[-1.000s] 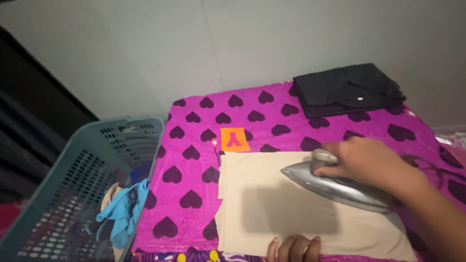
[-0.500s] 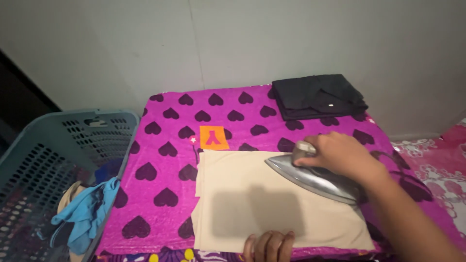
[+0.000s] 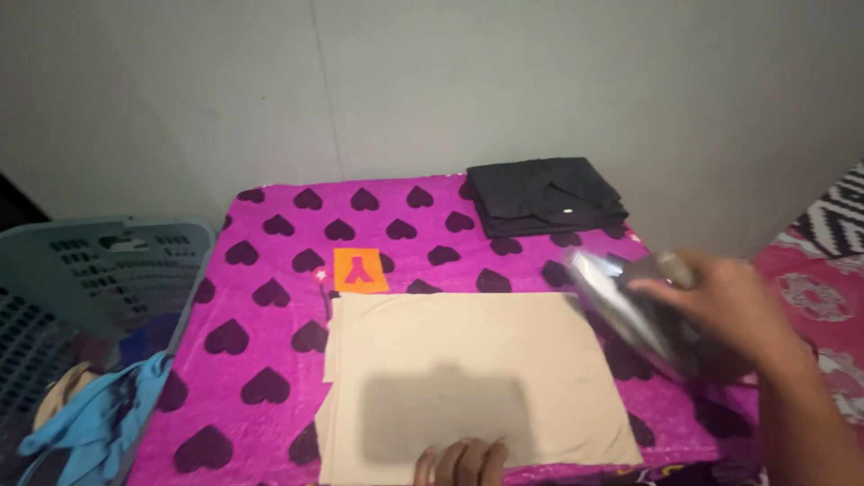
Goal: Ironing and folding a beige t-shirt on a low table.
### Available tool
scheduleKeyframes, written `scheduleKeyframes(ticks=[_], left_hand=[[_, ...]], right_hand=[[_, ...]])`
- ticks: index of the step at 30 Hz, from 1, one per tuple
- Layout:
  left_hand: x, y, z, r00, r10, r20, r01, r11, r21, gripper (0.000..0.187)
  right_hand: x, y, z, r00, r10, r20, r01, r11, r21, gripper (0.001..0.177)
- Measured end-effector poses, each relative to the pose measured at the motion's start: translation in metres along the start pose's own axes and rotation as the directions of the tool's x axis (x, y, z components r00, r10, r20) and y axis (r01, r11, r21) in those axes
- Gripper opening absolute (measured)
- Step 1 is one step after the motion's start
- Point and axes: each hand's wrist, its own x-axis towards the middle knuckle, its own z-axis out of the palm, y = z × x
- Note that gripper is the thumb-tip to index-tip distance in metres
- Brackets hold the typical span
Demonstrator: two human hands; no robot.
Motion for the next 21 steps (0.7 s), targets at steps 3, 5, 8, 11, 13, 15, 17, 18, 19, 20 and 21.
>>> scheduleKeyframes(ticks=[3,5,8,11,13,15,17,18,19,20,21], left_hand=[[-0.009,0.005,0.009,0.998,-0.05,-0.044,0.05,0.999,0.001,0.017],[-0.014,0.004,0.008,0.999,-0.045,0.027,0.044,0.999,0.027,0.017],[-0.03,0.008,0.01,0.983,-0.097,0.157,0.09,0.995,0.053,0.017],[-0.039,0.006,0.016,0.985,-0.087,0.148,0.076,0.994,0.078,0.021],[-0.046,0.001,0.029,0.993,-0.069,0.1,0.06,0.995,0.085,0.02],[-0.053,-0.005,0.037,0.997,-0.046,0.062,0.041,0.995,0.086,0.02],[-0.062,-0.005,0.041,0.999,-0.005,-0.045,0.008,0.997,0.075,0.019],[-0.057,-0.003,0.034,0.999,-0.007,-0.042,0.01,0.997,0.072,0.019],[-0.051,0.0,0.028,0.998,-0.039,0.043,0.037,0.997,0.064,0.021],[-0.047,0.001,0.02,0.989,-0.069,0.131,0.062,0.996,0.06,0.023],[-0.039,0.001,0.012,0.988,-0.07,0.137,0.062,0.996,0.058,0.023]], right_hand=[[-0.002,0.032,0.007,0.927,0.296,-0.231,-0.271,0.953,0.132,0.061],[0.0,0.053,0.028,0.798,0.184,-0.574,-0.024,0.961,0.275,0.048],[0.024,0.095,0.079,0.656,0.124,-0.745,0.212,0.916,0.339,0.033],[0.041,0.075,0.098,0.637,0.371,-0.675,0.332,0.658,0.676,0.037],[0.053,0.08,0.119,0.644,0.417,-0.641,0.373,0.561,0.739,0.038],[0.058,0.094,0.14,0.654,0.463,-0.598,0.401,0.458,0.793,0.04],[0.053,0.119,0.16,0.695,0.439,-0.57,0.377,0.452,0.808,0.035],[0.045,0.113,0.147,0.696,0.439,-0.569,0.374,0.455,0.808,0.035],[0.037,0.105,0.135,0.733,0.447,-0.512,0.307,0.455,0.836,0.03],[0.028,0.097,0.124,0.767,0.456,-0.451,0.236,0.452,0.86,0.027],[0.027,0.107,0.126,0.768,0.459,-0.446,0.23,0.453,0.862,0.027]])
